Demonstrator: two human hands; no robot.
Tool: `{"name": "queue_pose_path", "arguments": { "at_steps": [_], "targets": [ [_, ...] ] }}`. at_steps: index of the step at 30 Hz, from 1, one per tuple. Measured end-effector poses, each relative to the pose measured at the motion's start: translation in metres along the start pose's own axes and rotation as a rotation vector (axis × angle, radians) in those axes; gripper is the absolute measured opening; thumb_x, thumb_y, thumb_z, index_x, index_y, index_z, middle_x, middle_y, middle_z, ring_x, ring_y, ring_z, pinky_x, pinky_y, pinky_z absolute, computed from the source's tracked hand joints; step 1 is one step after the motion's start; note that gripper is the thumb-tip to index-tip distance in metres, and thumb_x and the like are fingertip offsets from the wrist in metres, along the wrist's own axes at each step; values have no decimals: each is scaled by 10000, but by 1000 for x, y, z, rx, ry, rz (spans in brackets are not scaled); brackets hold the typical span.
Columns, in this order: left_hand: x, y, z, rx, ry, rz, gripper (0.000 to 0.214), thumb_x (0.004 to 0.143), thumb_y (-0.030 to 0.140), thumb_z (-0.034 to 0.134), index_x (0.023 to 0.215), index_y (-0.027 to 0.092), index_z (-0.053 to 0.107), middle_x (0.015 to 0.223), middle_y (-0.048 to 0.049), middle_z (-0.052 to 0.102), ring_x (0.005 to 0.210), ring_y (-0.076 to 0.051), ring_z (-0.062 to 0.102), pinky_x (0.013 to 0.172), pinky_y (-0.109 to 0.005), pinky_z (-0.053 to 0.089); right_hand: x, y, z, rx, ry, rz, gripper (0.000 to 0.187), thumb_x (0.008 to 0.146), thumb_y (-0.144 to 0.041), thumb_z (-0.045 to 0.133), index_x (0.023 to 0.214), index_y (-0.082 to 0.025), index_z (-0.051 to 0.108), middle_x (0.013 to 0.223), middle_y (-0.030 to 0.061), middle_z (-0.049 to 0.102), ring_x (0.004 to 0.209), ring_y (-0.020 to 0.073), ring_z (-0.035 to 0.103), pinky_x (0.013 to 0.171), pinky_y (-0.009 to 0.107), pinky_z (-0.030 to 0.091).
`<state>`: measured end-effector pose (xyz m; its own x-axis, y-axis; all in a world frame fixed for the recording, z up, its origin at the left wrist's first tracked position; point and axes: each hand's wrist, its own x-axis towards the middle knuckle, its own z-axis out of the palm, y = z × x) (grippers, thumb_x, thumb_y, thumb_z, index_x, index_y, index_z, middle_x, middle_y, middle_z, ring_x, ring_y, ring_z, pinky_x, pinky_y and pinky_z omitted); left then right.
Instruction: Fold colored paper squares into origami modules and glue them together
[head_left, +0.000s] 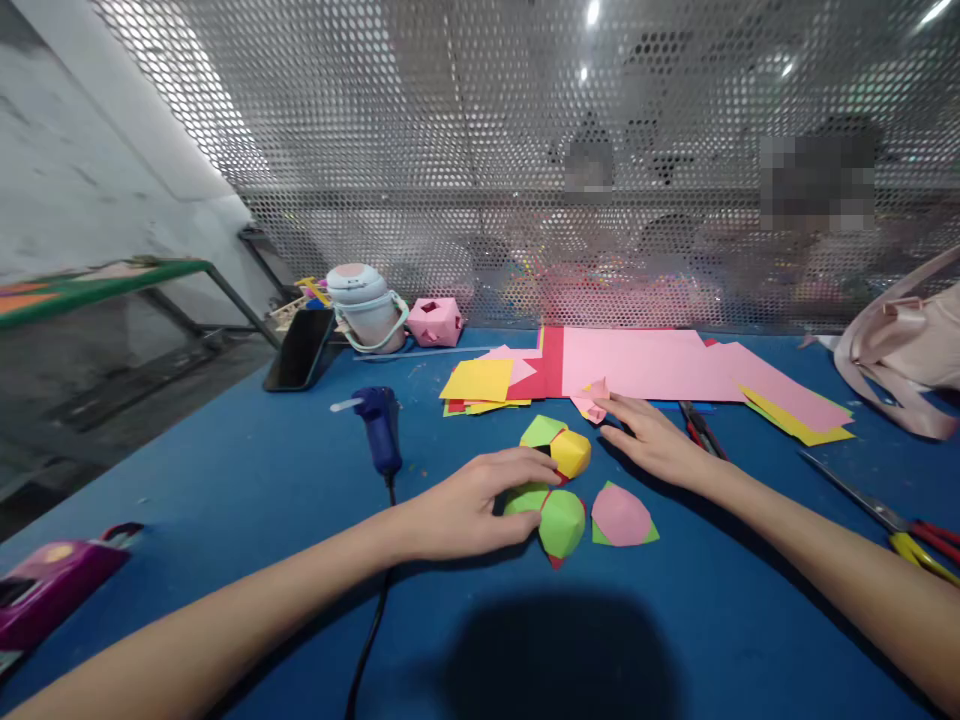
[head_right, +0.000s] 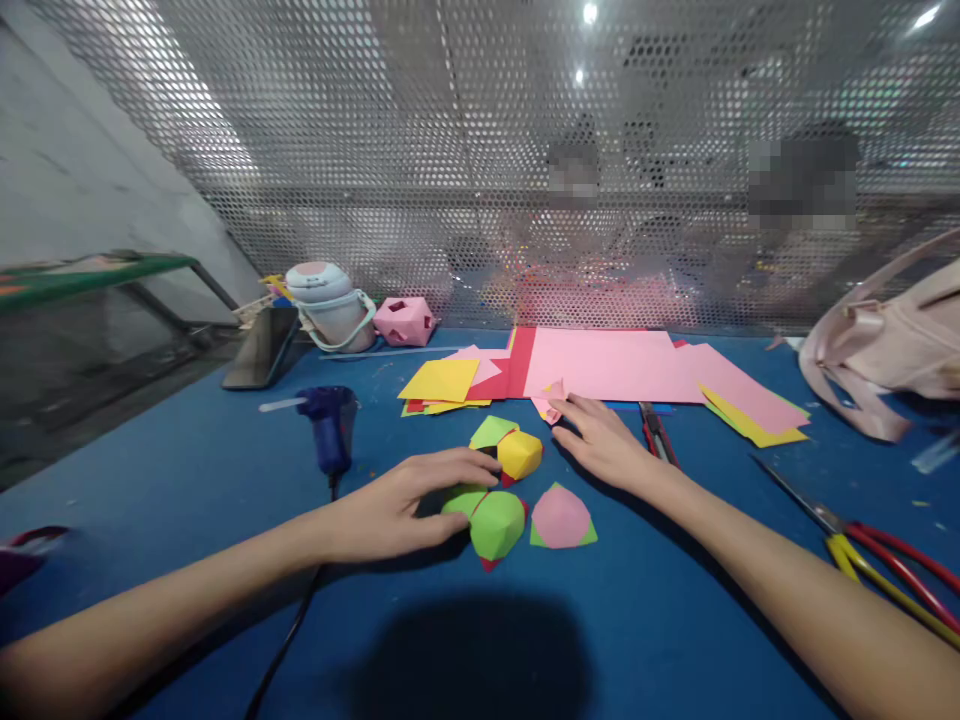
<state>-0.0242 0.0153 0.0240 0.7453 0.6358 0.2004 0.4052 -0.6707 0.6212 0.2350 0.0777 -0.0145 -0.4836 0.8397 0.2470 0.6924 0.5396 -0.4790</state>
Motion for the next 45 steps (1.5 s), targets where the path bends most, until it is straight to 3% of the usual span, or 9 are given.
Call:
{"name": "queue_pose_path", "arguments": {
  "at_steps": [6,14,19,24,29,33,35,40,45],
  "targets": [
    [7,16,1,198,76,94,235,864,231,468,1040,151,601,1124,-121,591,1064,-194,546,917,-306,444,2,1,5,45,32,52,266,879,-321,430,1016,-178,608,1066,117,640,1012,272,568,876,423,412],
    [44,42,37,530,-235,234,281,820,300,512,1068,170,535,1168,-132,544,1013,-251,543,868,-390,448,-7,-2,-3,188,236,175,229,856,-242,455,975,-172,638,1035,88,676,946,221,621,861,380,456],
    [59,44,53,636,-309,220,308,778,305,518,1057,177,529,1055,-115,561,888,-258,545,749,-387,475,-15,-5,-4,311,304,198,186,811,-222,501,952,-198,621,985,52,680,882,192,636,803,361,491],
    [62,43,53,631,-331,246,250,754,251,526,994,196,563,895,-81,543,783,-225,515,652,-332,477,-14,-9,-5,476,355,261,53,781,-236,509,822,-203,508,798,10,652,618,149,656,606,304,527],
    [58,42,51,534,-277,267,355,740,166,528,1094,189,541,951,-84,541,794,-203,510,698,-311,477,-13,-17,-7,593,406,340,195,721,-218,564,806,-223,389,742,-26,604,538,145,646,490,255,478],
    [59,43,38,234,-140,198,396,732,117,505,1122,176,541,1042,-78,565,915,-185,534,814,-275,458,-15,-21,-9,666,410,367,264,710,-225,568,957,-214,478,846,-15,593,534,118,614,531,264,471],
    [58,42,26,46,-34,156,440,699,115,541,1137,162,531,1076,-75,575,1005,-188,523,893,-276,427,-16,-22,-11,660,390,353,187,728,-232,543,909,-192,565,788,-15,593,571,116,584,566,262,465],
    [50,33,4,-322,266,-173,400,734,153,529,1133,176,521,1079,-60,595,941,-177,575,823,-299,469,-18,-31,-15,762,389,307,98,762,-276,554,792,-184,570,699,-19,550,598,119,526,564,257,487],
    [37,22,4,-494,340,-321,401,734,206,554,1127,144,508,1061,-82,615,956,-196,593,780,-295,499,-23,-47,-20,827,353,259,141,828,-341,526,850,-218,460,848,13,601,589,128,600,540,293,534]
  ]
}}
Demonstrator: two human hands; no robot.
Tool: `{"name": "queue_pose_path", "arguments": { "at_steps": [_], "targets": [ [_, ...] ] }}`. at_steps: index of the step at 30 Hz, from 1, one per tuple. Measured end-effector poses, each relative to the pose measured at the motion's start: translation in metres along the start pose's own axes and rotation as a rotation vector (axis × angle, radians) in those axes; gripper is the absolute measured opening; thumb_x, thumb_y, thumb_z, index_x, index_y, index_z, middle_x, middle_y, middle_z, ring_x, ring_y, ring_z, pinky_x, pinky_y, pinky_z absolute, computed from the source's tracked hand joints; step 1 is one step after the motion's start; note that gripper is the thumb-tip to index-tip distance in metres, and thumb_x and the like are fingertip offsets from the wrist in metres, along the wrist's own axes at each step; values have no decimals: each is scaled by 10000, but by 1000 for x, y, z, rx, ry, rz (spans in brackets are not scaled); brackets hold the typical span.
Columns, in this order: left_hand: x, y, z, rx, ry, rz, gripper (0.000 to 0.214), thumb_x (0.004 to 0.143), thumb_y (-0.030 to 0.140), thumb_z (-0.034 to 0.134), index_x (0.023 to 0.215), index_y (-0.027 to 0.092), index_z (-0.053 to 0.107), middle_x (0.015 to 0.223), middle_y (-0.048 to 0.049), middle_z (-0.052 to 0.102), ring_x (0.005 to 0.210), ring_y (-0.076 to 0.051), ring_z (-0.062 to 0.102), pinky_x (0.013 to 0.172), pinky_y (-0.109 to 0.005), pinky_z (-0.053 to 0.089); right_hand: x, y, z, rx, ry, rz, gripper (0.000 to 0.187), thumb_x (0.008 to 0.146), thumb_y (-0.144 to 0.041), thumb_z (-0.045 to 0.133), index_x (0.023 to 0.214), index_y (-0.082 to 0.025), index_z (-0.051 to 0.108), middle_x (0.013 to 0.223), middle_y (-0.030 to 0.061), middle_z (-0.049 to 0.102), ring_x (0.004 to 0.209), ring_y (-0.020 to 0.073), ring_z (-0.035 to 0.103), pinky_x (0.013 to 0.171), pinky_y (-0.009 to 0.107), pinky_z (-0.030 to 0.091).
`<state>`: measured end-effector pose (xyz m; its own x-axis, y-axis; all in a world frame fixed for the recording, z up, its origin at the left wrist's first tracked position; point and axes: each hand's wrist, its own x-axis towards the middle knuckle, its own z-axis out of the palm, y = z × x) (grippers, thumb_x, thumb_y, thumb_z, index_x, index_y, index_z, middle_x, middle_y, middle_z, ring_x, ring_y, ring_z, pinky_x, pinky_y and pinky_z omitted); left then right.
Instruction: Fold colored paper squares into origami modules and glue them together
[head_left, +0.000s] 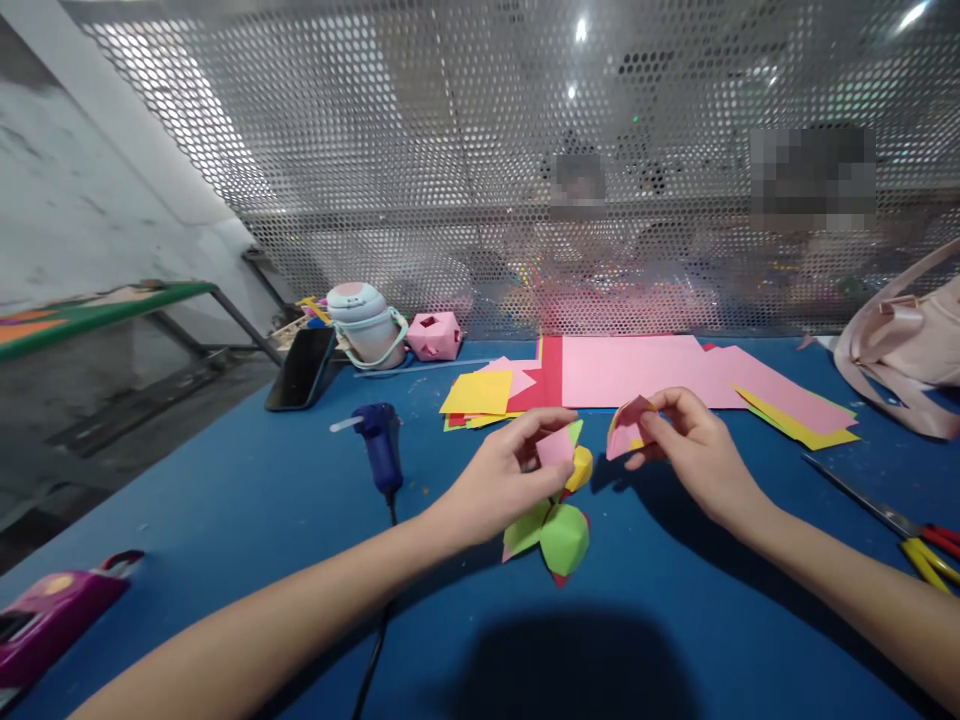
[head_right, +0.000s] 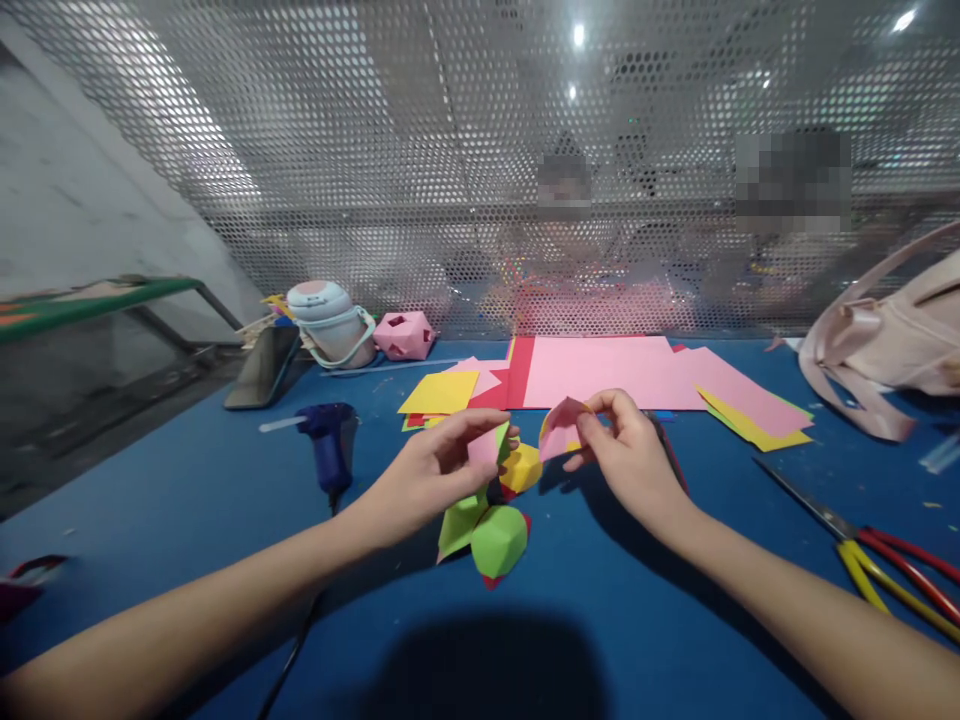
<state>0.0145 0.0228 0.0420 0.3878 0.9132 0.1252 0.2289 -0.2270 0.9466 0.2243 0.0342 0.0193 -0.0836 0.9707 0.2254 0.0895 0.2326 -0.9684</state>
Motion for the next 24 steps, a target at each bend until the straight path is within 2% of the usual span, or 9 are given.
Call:
{"name": "queue_pose_path", "arguments": {
  "at_steps": [3,5,8,10,13,18,24],
  "targets": [
    [-4,-7,0,94,9,58,386,728,182,555,1112,160,527,1086,-69,614,940,-180,604,816,-295,498,-5,-4,1,-36,29,-117,110,844,-281,501,853,-229,405,999,58,603,607,138,630,516,294,535],
    [-5,-10,1,173,14,108,372,729,175,547,1101,168,539,1085,-61,617,948,-178,603,844,-301,491,-6,-4,-1,-227,65,-311,92,825,-200,505,826,-224,416,1031,70,597,650,140,625,543,287,520],
    [-7,-10,3,279,28,157,356,717,162,542,1073,169,559,1071,-56,627,964,-180,596,863,-305,482,-5,-6,-8,-595,100,-646,125,788,-109,511,761,-213,447,870,50,603,696,150,587,595,282,472],
    [-8,-8,6,338,40,185,352,705,146,539,1055,166,568,1050,-53,634,948,-174,595,855,-299,480,-3,-8,-12,-748,98,-785,153,785,-100,522,716,-210,439,736,24,554,645,142,542,565,268,430],
    [-10,-9,9,403,60,239,349,704,142,542,1052,168,565,1031,-48,633,934,-166,588,848,-288,470,-3,-10,-14,-896,67,-900,173,789,-104,540,694,-205,436,657,6,512,574,128,483,526,256,378],
    [-12,-14,12,460,95,284,323,728,170,554,1051,170,548,1021,-46,627,926,-162,582,842,-287,464,-8,-8,-9,-1126,6,-1068,142,814,-90,512,709,-186,517,602,3,520,555,133,456,574,273,361],
    [-13,-16,14,503,94,308,329,724,182,570,1050,167,530,1035,-62,624,937,-171,585,839,-300,473,-12,-6,-7,-1222,-44,-1085,187,859,-110,462,732,-183,579,571,-6,461,535,135,392,581,276,339]
  ]
}}
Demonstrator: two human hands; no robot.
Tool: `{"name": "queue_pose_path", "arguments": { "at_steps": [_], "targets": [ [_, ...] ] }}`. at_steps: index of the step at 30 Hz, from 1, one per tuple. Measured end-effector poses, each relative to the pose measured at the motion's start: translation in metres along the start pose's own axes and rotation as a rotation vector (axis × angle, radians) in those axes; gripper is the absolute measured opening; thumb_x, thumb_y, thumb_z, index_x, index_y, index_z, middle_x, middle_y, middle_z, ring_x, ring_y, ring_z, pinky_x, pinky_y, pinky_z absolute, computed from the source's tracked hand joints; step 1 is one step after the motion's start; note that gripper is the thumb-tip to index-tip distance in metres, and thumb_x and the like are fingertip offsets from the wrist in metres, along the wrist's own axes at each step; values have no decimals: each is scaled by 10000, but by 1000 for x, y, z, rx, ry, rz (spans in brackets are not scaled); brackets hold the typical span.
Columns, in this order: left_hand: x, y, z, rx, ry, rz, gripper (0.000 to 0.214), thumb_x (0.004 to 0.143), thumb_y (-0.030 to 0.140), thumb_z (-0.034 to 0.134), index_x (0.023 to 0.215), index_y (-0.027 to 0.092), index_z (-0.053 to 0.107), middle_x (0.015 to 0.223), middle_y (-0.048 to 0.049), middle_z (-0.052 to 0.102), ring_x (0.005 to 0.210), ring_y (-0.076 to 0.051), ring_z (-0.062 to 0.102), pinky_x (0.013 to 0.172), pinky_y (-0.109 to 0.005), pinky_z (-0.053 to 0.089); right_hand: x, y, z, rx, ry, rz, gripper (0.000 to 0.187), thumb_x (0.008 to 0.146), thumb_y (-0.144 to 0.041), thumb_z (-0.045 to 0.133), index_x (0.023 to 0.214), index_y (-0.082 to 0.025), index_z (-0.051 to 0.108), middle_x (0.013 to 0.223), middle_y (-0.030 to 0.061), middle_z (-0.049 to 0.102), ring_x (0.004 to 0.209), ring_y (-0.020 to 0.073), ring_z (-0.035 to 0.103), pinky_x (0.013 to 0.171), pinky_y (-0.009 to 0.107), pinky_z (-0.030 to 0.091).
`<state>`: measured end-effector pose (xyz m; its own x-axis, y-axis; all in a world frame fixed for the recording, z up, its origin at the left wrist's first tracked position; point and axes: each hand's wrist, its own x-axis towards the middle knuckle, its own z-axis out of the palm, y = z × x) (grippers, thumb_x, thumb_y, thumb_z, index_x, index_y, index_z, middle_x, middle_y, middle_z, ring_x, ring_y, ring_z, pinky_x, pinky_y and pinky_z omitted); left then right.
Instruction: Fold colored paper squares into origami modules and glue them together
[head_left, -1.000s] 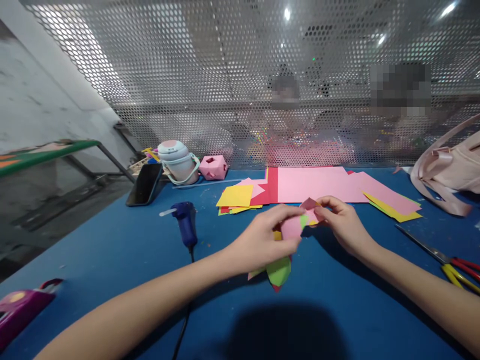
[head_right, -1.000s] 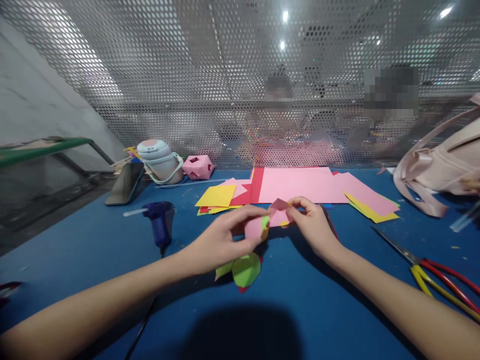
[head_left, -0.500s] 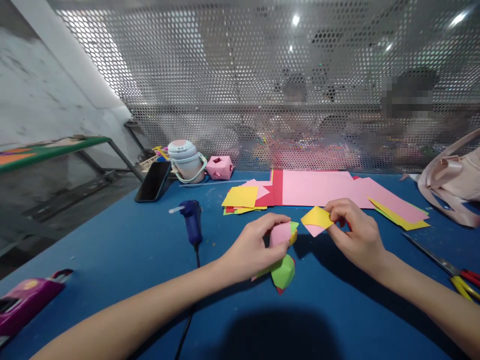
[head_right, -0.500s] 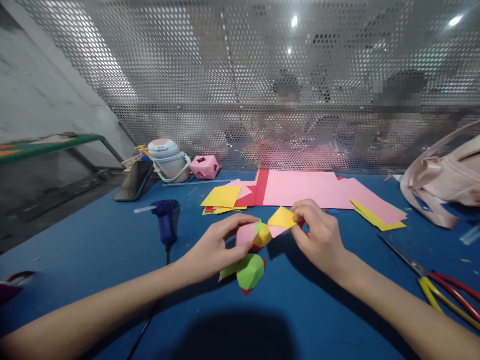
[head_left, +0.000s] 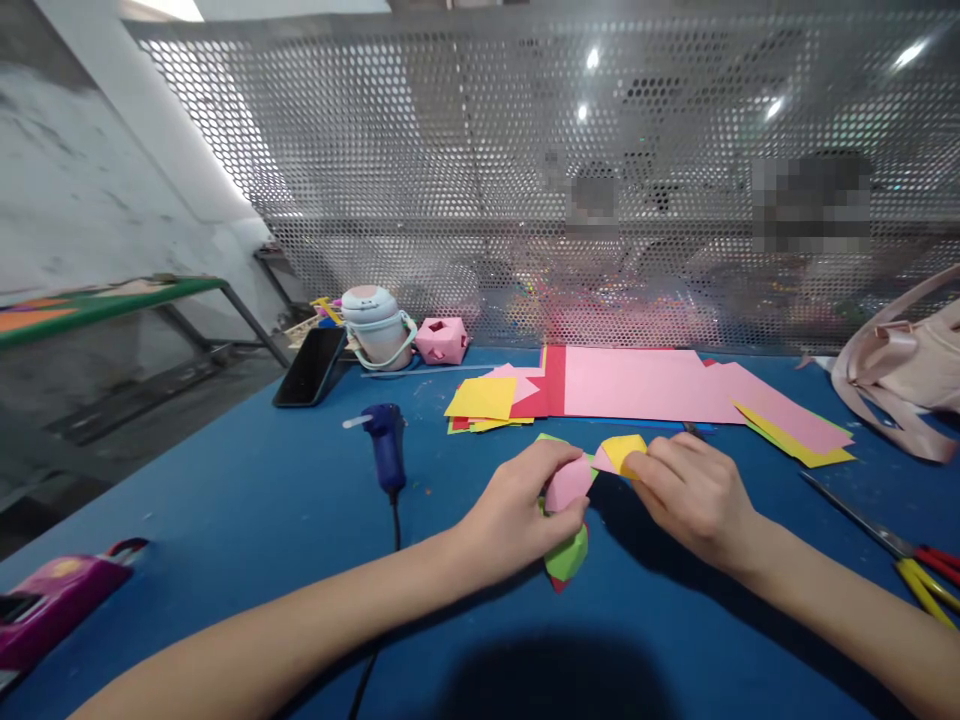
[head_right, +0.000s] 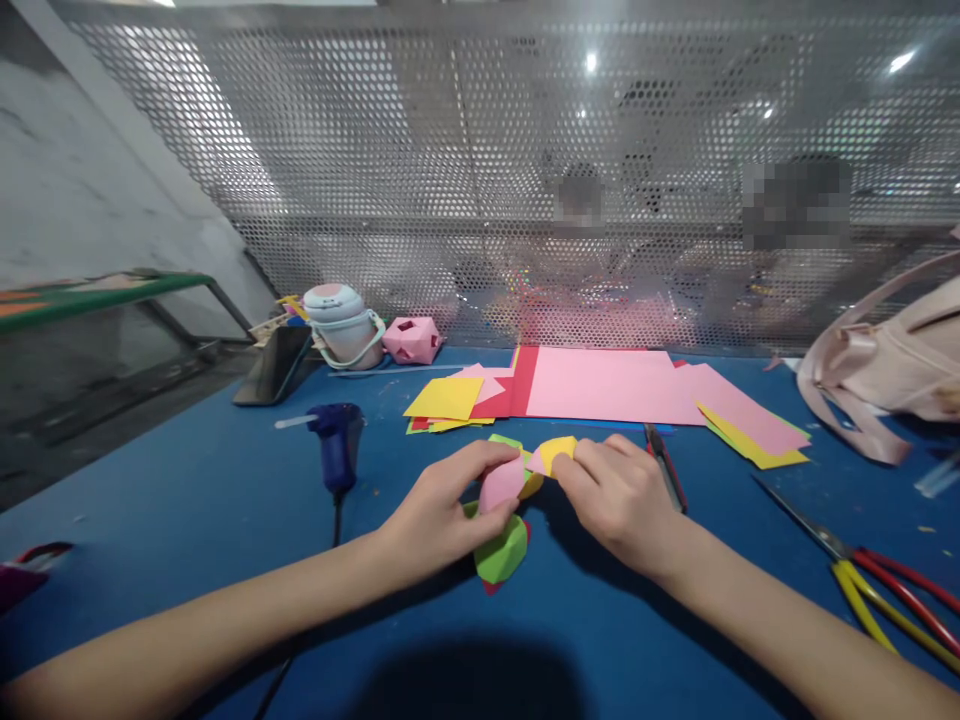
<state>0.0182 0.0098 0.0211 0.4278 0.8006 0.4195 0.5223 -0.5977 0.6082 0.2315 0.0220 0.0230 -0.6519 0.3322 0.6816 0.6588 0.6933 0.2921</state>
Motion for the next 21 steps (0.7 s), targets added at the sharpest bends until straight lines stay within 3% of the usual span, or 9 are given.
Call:
{"name": "queue_pose_path", "arguments": {
  "at_steps": [9,21],
  "targets": [
    [0,-2,2,-2,21,14,332,723,175,570,1054,177,538,1032,-59,642,932,-171,602,828,-297,486,-3,-4,5,32,-38,-94,202,873,-84,413,825,-147,599,594,6,479,561,142,438,583,290,349],
    [4,-1,-2,-14,48,-64,309,730,202,574,1037,170,581,1002,-47,672,899,-168,622,804,-283,497,-5,1,3,18,-37,-104,200,875,-94,428,832,-148,615,596,7,492,566,140,453,592,290,356]
  ]
}}
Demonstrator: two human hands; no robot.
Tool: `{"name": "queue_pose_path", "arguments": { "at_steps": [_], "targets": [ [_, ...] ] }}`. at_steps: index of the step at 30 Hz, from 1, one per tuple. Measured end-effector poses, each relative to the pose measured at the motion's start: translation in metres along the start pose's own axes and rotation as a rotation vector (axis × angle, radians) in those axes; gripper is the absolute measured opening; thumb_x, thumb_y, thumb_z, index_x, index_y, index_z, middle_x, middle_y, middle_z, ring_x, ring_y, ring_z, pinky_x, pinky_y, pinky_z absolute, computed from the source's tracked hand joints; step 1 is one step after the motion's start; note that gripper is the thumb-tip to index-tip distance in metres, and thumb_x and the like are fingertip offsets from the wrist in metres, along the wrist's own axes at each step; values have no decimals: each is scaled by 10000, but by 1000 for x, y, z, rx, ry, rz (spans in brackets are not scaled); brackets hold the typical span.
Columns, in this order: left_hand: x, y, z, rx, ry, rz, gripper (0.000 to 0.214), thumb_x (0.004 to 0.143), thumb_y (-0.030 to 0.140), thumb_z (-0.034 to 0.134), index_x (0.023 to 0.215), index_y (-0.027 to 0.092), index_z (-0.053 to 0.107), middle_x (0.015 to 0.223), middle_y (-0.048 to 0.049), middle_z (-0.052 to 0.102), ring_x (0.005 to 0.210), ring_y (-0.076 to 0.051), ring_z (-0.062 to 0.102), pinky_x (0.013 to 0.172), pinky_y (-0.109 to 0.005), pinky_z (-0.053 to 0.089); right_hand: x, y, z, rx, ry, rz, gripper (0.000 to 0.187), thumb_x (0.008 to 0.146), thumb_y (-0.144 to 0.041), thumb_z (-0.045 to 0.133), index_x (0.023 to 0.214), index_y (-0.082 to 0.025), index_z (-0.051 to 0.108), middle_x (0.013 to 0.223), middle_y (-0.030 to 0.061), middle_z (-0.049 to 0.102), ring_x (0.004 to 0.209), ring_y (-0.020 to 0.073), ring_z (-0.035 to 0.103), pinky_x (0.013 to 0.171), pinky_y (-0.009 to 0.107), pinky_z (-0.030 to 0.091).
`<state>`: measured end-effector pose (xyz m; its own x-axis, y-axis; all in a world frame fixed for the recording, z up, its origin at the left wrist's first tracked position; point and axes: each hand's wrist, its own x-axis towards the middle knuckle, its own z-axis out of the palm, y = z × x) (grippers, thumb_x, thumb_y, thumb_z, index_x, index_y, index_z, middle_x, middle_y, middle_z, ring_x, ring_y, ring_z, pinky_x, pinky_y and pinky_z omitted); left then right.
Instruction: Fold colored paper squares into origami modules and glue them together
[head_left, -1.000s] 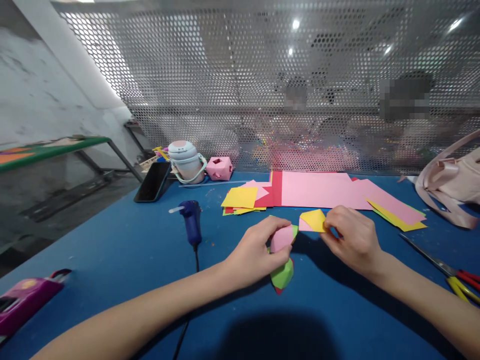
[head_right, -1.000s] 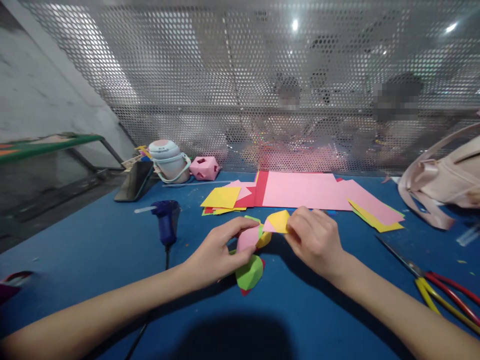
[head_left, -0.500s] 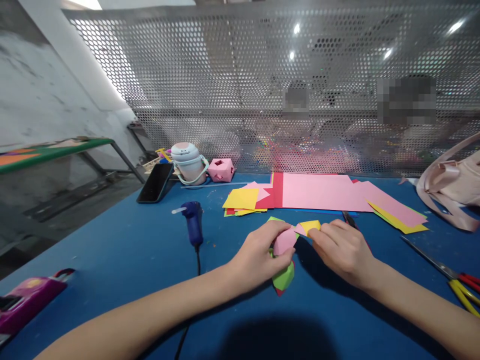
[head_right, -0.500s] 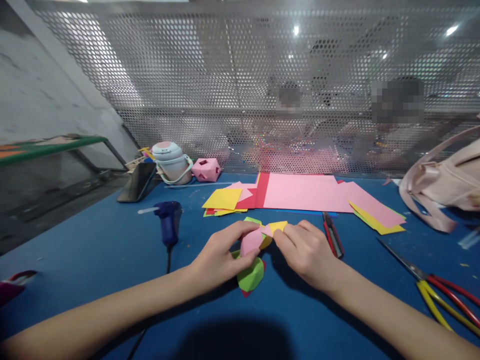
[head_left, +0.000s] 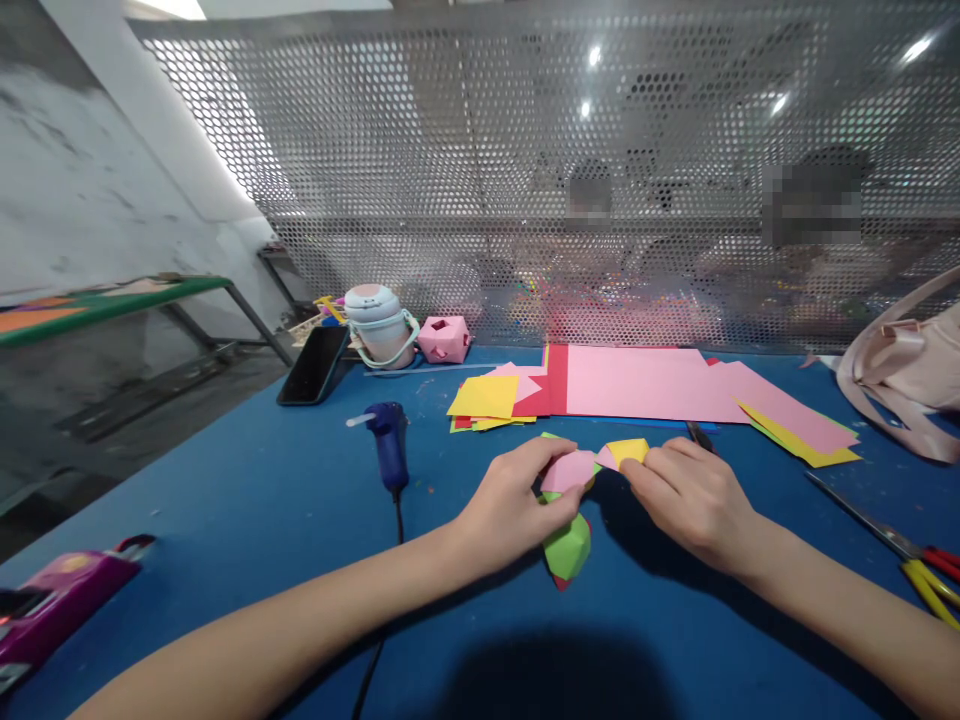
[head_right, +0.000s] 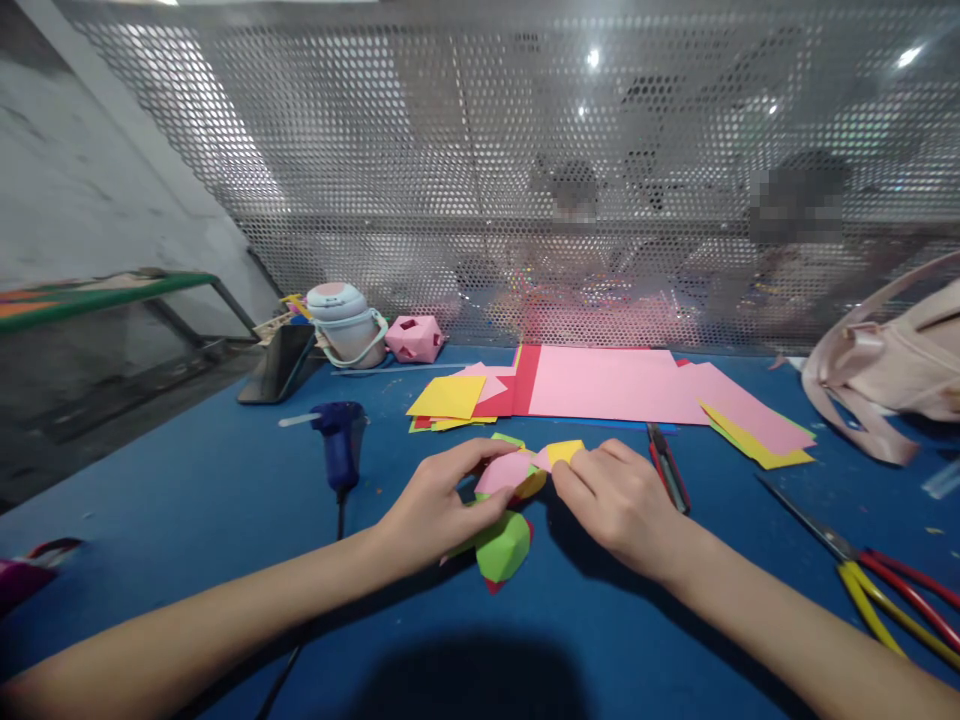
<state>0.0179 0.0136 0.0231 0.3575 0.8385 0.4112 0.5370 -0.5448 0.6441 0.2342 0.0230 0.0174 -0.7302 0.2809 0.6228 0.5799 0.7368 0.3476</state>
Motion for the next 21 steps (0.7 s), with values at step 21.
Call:
{"name": "queue_pose_path", "arguments": {
  "at_steps": [21],
  "targets": [
    [-2,-4,1,-8,-8,38,357,706,183,613,1062,157,592,1049,-61,674,936,-181,632,842,-286,503,2,-5,-3,-52,-50,-42,240,889,-85,405,819,-139,628,603,20,507,568,145,450,598,299,362]
  ]
}}
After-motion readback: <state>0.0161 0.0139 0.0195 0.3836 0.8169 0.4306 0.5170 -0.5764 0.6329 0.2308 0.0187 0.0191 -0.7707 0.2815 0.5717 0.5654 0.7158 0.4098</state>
